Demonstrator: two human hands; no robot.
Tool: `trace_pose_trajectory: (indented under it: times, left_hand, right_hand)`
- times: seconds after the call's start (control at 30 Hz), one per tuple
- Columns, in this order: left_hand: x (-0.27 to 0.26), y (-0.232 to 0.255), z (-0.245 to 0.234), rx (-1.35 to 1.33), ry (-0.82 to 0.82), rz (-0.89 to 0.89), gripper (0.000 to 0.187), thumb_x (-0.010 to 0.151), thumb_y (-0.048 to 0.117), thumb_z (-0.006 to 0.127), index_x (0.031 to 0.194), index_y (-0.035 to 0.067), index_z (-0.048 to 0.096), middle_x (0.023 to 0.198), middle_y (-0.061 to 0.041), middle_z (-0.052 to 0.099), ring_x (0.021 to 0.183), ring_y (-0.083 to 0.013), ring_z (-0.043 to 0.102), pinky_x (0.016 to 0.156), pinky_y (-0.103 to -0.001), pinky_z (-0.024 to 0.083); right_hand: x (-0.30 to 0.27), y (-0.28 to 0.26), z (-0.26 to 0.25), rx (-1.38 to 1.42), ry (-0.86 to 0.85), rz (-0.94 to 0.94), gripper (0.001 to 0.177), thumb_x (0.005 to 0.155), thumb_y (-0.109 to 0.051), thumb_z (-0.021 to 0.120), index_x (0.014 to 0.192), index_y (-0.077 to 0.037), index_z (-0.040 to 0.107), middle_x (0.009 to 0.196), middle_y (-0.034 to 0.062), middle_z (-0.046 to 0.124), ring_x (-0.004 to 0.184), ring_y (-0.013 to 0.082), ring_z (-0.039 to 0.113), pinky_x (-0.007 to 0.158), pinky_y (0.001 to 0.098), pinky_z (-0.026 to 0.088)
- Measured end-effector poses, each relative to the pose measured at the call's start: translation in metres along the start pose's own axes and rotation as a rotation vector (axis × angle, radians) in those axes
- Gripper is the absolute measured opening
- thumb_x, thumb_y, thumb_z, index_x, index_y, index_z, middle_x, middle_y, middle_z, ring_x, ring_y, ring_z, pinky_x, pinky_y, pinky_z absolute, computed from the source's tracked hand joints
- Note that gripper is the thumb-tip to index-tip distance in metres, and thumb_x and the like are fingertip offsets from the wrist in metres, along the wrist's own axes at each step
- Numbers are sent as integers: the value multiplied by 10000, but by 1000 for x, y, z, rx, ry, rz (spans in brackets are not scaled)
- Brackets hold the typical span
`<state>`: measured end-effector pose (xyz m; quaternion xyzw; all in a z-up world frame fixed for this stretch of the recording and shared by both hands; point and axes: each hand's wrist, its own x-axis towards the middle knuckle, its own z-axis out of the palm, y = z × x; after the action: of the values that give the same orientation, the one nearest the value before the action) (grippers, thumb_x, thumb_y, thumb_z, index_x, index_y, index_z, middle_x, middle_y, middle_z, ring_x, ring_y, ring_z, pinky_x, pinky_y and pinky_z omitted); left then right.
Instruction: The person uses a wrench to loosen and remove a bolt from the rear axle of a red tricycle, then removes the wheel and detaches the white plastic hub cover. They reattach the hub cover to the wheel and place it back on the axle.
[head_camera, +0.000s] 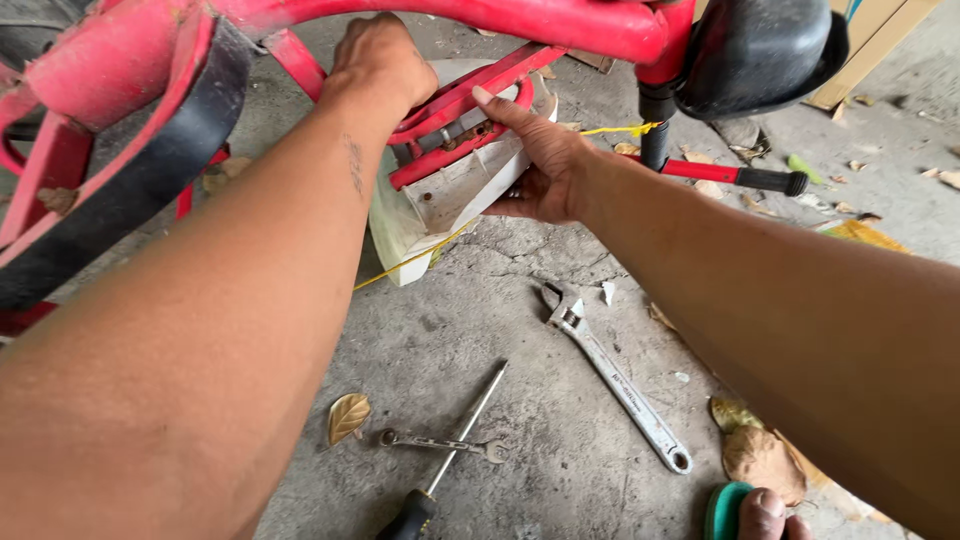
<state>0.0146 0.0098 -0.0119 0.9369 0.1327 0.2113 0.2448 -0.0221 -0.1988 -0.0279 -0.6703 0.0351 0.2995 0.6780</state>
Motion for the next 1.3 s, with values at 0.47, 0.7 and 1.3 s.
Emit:
trace_pose_trajectory:
  times: [0.47,0.7,1.3]
  left_hand:
    - [-6,15,-8,116,-199,-57,285,804,163,689,1084,114,720,1058,-129,737,977,-283,711,807,-442,563]
    - [7,1,11,48,-93,10,309,847,244,697,1149,185,729,1161,-110,691,1036,-314,667,814,-455,552]
    - [-18,15,-16,154,-215,-95,325,765,140,731,1085,105,770,1102,-136,727,1067,-301,718,873,-459,566]
  right_hand:
    - [-4,-1,1,-12,-35,-3,888,590,-640,809,1275,-99,645,1260,101,741,1133,271,747,986,516,622]
    - [-3,-1,0,10,-35,-6,911,586,-622,824,1304,-97,624,1292,94,719,1154,268,731,995,527,617]
    - [-4,0,0,-21,-32,-5,861,580,-647,810,1249,-121,675,1249,73,758,1135,249,749,1000,515,613]
